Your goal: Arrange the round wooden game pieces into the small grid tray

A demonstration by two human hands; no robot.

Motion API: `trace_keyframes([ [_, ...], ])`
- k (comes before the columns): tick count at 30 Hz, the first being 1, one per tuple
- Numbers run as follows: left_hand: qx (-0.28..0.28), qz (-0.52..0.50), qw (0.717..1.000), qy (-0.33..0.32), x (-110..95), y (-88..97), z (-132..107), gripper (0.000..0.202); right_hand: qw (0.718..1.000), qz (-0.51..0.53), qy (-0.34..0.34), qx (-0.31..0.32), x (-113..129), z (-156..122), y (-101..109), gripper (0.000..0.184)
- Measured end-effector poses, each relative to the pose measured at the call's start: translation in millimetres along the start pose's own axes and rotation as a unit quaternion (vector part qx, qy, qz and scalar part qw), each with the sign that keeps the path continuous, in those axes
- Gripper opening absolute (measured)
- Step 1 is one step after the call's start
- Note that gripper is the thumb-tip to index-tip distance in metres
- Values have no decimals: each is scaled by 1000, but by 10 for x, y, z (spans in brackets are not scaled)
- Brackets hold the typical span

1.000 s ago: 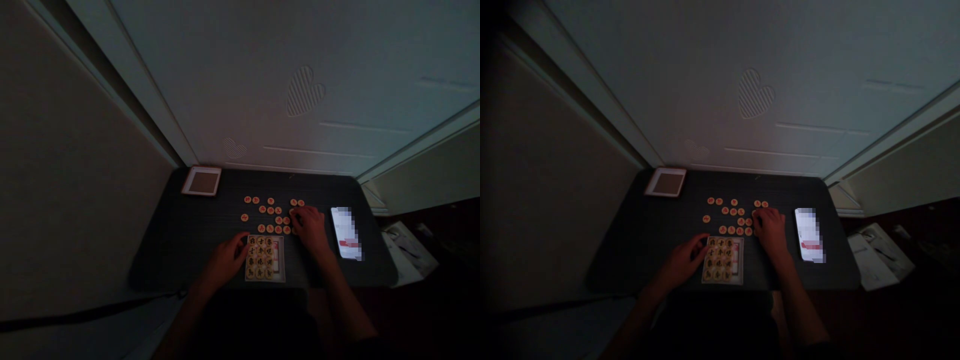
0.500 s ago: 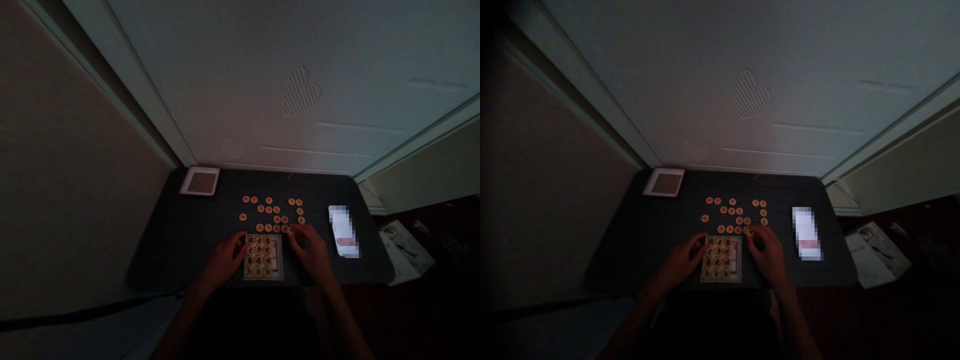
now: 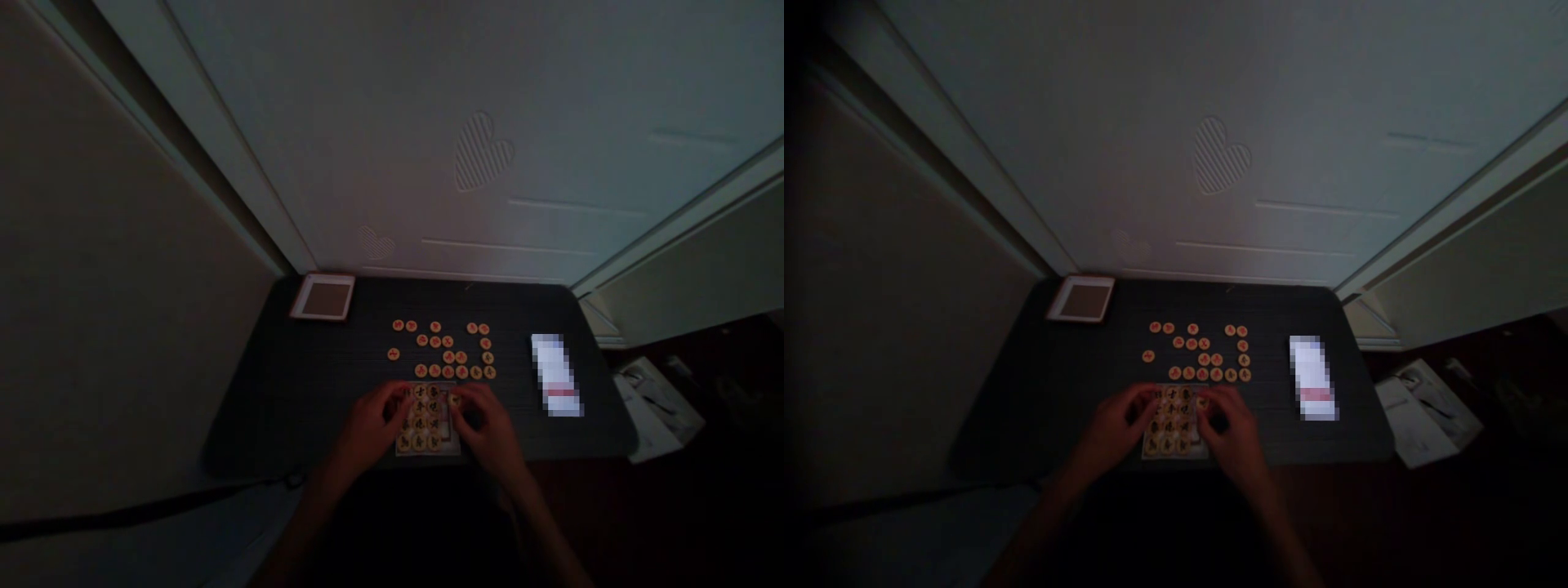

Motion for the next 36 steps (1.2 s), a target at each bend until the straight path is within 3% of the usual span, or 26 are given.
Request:
trace_keyframes([
  [6, 47, -79, 996, -21, -190, -122, 51, 27, 998, 40, -25, 42, 40, -26, -90, 22],
  [13, 75, -90, 993, -22, -217, -216, 56, 26, 993, 92, -56, 57, 41, -77, -142, 20],
  [24, 63, -107, 992, -20, -316, -230, 97, 27, 995, 54, -57, 59, 51, -74, -74, 21],
  [30, 15, -134, 991, -6, -259, -286, 86, 25, 996, 45, -4, 76, 126, -68, -67, 29],
  [36, 19, -149, 989, -2, -301, -278, 83, 22, 998, 36, -3, 58, 116, -80, -84, 29],
])
Point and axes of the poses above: each hand's wrist, its own z-axis towards the middle knuckle, its own y-axis out of the back of the hand, x = y × z, the point moved 1 cm from there along z, towards the middle knuckle, and after that the axes turned 10 degrees about -y, right-handed, at the moved point
